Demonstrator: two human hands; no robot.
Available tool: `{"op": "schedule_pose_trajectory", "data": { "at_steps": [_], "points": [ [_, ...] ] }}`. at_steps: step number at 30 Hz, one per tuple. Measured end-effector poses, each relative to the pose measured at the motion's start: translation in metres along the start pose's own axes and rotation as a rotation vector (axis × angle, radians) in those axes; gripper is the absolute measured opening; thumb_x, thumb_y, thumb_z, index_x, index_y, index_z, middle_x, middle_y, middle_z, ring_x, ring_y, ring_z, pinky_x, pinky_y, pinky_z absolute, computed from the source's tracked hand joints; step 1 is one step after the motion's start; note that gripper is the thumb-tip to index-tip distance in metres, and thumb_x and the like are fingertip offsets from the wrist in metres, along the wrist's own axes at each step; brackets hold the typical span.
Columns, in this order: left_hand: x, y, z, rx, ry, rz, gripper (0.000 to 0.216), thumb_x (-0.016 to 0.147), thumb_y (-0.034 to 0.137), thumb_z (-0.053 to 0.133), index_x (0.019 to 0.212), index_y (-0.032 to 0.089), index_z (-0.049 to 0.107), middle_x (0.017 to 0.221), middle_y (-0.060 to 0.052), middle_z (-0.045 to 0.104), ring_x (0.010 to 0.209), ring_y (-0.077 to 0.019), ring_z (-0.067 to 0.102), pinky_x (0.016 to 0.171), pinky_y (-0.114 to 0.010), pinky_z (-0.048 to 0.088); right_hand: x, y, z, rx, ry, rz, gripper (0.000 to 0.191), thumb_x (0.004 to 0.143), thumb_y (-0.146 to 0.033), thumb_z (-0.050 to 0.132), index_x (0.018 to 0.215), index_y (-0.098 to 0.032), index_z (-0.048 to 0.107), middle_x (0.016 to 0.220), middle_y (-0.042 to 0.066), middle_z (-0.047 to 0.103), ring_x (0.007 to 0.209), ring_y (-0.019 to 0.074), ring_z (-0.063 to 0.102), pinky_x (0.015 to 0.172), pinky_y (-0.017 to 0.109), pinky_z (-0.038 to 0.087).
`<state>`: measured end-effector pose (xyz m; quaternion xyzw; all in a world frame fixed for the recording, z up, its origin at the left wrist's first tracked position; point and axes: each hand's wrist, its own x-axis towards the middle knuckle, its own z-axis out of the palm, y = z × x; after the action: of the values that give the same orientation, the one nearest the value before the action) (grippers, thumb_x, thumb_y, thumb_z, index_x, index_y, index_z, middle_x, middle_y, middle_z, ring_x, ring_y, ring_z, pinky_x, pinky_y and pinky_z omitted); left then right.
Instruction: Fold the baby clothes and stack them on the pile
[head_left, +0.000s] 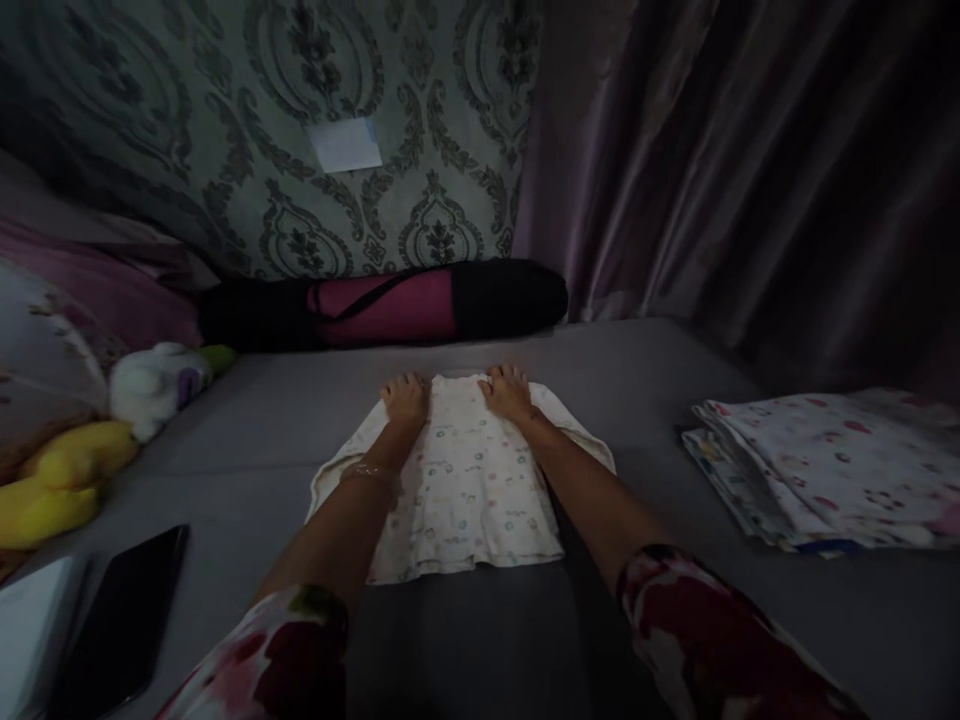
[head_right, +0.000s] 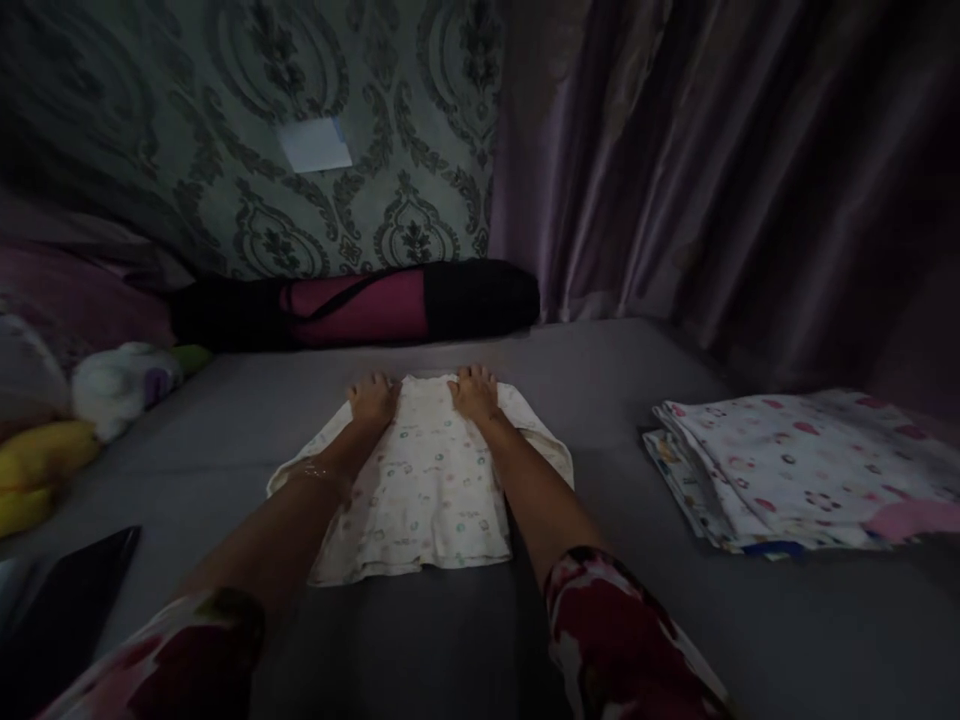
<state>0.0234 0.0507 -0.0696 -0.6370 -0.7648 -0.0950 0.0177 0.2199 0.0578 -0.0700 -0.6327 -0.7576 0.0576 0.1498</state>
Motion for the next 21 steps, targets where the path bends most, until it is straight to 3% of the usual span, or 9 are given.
{"op": "schedule_pose_trajectory", "data": {
  "at_steps": [2,5,8,12,17,21],
  "points": [
    [-0.005,0.005,-0.008,0.042,0.033,0.022,0.041,0.093,0.032,0.039,0.122,0.007,0.053,0.126,-0.027,0.055,0.120,-0.0361,0.049,0.096,-0.047,0.035,0.003,0.011,-0.014,0.134,-0.077,-0.018,0.041,0.098,-0.039,0.042,0.130,-0.016,0.055,0.131,0.013,0.057,0.120,0.0244,0.050,0.102,0.035,0.037],
    [-0.016,0.014,-0.026,0.040,0.023,0.095,0.043,0.090,0.028,0.044,0.128,0.010,0.048,0.128,-0.024,0.055,0.119,-0.0364,0.050,0.096,-0.048,0.035,-0.003,0.042,-0.043,0.336,-0.069,0.048,0.043,0.097,-0.032,0.045,0.134,-0.014,0.052,0.129,0.011,0.061,0.113,0.0176,0.058,0.093,0.026,0.043],
    [-0.036,0.028,-0.044,-0.033,-0.114,0.174,0.042,0.091,0.034,0.045,0.127,0.013,0.048,0.127,-0.021,0.057,0.120,-0.0355,0.051,0.095,-0.048,0.038,-0.030,0.082,-0.072,0.365,-0.112,0.204,0.030,0.089,-0.033,0.056,0.109,-0.013,0.068,0.100,0.007,0.072,0.091,0.0168,0.066,0.075,0.021,0.049],
    [-0.073,0.055,-0.057,-0.127,-0.340,0.291,0.040,0.091,0.039,0.048,0.126,0.018,0.052,0.127,-0.014,0.059,0.119,-0.0289,0.054,0.095,-0.040,0.042,-0.080,0.120,-0.099,0.311,-0.319,0.373,0.033,0.076,-0.046,0.071,0.083,-0.014,0.069,0.065,0.001,0.066,0.061,0.0147,0.062,0.053,0.021,0.047],
    [-0.121,0.083,-0.058,-0.210,-0.468,0.373,0.035,0.093,0.030,0.045,0.123,0.016,0.055,0.128,-0.014,0.058,0.117,-0.0240,0.057,0.094,-0.031,0.044,-0.116,0.121,-0.106,0.310,-0.520,0.339,0.035,0.070,-0.046,0.077,0.079,-0.014,0.067,0.066,0.001,0.064,0.059,0.0126,0.059,0.048,0.019,0.044],
    [-0.154,0.087,-0.047,-0.238,-0.389,0.428,0.027,0.091,0.025,0.045,0.113,0.017,0.059,0.126,-0.015,0.059,0.119,-0.0246,0.055,0.096,-0.033,0.044,-0.121,0.110,-0.099,0.207,-0.422,0.322,0.036,0.066,-0.035,0.081,0.092,-0.015,0.067,0.081,0.004,0.070,0.070,0.0158,0.064,0.054,0.021,0.045]
  ]
}}
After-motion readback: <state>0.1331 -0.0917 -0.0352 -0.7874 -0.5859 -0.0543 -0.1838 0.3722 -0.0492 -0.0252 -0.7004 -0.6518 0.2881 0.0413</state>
